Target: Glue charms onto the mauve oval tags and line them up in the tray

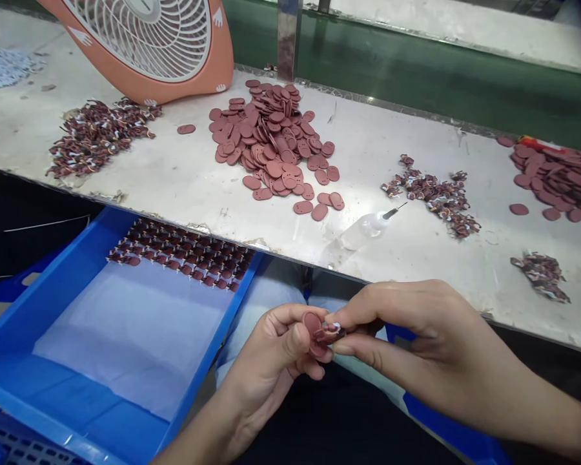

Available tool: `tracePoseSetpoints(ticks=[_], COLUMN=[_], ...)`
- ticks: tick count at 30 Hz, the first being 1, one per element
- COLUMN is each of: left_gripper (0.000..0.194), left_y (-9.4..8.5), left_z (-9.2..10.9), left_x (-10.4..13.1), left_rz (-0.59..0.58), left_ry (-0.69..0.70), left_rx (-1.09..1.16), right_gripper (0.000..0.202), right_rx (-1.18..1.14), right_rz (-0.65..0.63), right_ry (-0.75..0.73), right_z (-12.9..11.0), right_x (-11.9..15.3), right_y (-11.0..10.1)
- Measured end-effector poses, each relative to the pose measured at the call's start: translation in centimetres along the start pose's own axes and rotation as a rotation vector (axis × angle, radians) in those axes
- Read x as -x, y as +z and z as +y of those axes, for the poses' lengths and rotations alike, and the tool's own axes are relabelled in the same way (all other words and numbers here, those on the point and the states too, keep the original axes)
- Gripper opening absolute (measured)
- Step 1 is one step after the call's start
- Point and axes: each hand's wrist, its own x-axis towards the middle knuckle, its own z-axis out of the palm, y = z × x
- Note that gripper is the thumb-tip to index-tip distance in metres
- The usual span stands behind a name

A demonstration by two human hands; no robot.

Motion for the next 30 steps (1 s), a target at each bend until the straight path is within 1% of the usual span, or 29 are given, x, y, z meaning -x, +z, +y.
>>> tracePoseSetpoints(ticks=[6,15,22,30], left_gripper=[0.039,0.035,0.038,0.035], left_y=[0.0,0.1,0.3,0.6], left_z=[-0.1,-0.1,0.0,-0.1], left_x=[0.1,0.2,0.1,0.3], left_rz=[0.012,0.044,0.057,0.132], left_ry=[-0.021,-0.025,-0.022,0.024], left_rx=[0.007,0.027,0.028,0.016], right_gripper=[0.016,0.019,0.014,0.012], right_rx=[0.012,0.083,0.112,0.108], right_rz=[-0.020,-0.042,-0.079,-0.068], right_ry=[0.007,-0.061,-0.094,-0.122], right_z=[0.1,0.0,0.4,0.5], right_x=[-0.2,-0.5,-0.9,-1.0], right_y=[-0.1,-0.6,-0.6,-0.5])
